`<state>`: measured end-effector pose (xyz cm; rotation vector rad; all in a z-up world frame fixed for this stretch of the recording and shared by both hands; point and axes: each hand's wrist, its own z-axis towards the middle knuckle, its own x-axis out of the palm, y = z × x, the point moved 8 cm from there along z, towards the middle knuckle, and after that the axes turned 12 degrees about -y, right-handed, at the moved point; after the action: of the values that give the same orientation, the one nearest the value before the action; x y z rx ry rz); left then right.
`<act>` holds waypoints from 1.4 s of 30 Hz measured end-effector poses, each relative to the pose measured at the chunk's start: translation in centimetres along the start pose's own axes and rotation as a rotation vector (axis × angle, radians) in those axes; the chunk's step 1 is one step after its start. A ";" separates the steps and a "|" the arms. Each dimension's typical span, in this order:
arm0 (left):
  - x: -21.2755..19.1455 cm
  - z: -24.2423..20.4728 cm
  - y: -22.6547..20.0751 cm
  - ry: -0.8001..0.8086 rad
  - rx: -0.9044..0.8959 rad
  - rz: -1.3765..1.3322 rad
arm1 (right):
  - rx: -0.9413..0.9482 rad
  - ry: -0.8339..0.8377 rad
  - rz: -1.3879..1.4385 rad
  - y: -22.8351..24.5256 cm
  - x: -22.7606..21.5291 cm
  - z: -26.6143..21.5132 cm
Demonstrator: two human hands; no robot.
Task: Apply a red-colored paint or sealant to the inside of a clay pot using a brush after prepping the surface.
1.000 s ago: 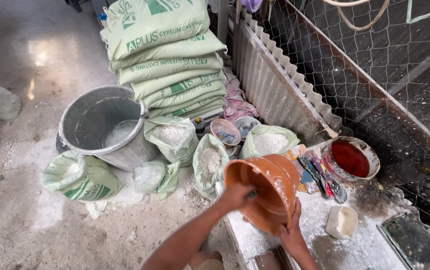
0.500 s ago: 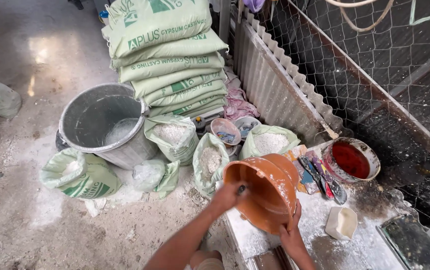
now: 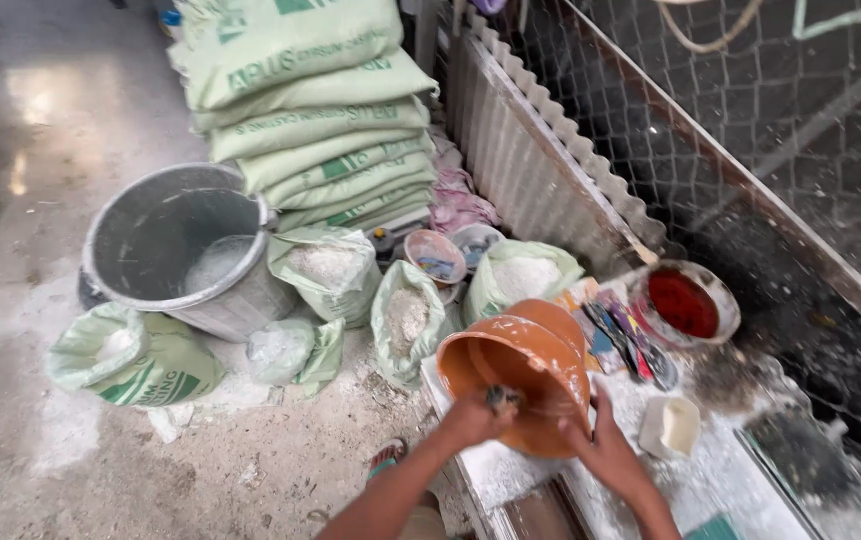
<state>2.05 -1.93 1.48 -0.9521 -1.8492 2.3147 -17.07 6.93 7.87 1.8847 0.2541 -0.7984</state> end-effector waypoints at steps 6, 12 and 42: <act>0.0 6.9 0.6 0.072 0.156 0.413 | -0.215 -0.093 0.034 0.8 1.4 -1.2; 5.5 5.5 3.3 -0.236 0.115 0.289 | -0.164 -0.071 0.220 0.7 4.3 -3.1; -4.4 -1.0 -6.6 -0.062 0.063 0.074 | -0.014 0.170 0.121 1.7 1.4 -3.0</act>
<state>3.85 -0.86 9.18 -0.9680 -1.7807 2.4557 -13.93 8.52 8.98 1.9376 0.2475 -0.5541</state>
